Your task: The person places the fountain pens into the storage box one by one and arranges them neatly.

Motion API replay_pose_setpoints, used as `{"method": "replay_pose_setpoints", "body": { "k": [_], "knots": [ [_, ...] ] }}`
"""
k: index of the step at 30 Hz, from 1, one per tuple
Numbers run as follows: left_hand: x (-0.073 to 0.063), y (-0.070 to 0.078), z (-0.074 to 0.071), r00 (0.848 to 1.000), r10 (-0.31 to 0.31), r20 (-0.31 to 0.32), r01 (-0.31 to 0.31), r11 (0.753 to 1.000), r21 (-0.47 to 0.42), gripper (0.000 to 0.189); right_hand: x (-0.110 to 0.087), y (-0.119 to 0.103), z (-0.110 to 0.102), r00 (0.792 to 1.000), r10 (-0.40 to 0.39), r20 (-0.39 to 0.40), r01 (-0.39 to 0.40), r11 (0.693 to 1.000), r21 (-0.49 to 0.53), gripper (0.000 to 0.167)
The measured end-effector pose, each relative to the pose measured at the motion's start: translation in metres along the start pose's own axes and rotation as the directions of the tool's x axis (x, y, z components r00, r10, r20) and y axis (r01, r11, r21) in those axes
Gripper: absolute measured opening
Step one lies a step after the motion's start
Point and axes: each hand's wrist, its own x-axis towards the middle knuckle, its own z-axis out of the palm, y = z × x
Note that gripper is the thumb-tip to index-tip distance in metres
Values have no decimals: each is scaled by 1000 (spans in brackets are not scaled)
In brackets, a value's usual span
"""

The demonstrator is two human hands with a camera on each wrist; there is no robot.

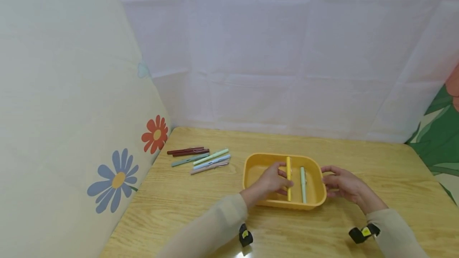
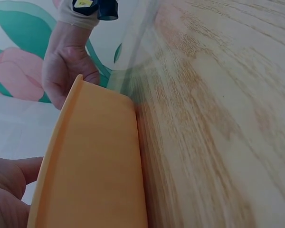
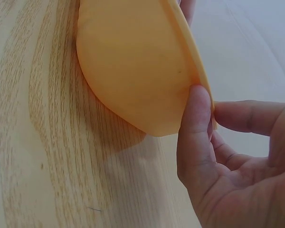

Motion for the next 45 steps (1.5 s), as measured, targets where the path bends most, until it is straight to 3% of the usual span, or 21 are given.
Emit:
{"method": "replay_pose_setpoints", "body": {
  "k": [15, 39, 45],
  "knots": [
    [4, -1, 14, 998, -57, -15, 58, 996, 60, 66, 2, 2, -2, 1000, -4, 3, 4, 1000, -5, 51],
    [14, -8, 26, 997, -74, -14, 75, 990, 118, 66, 0, 1, -1, 1000, -22, 19, 22, 1000, 8, 50],
    [15, -8, 29, 997, -71, -27, 75, 980, 185, 65, -1, 1, -1, 999, -26, 26, 26, 1000, 14, 49]
  ]
}}
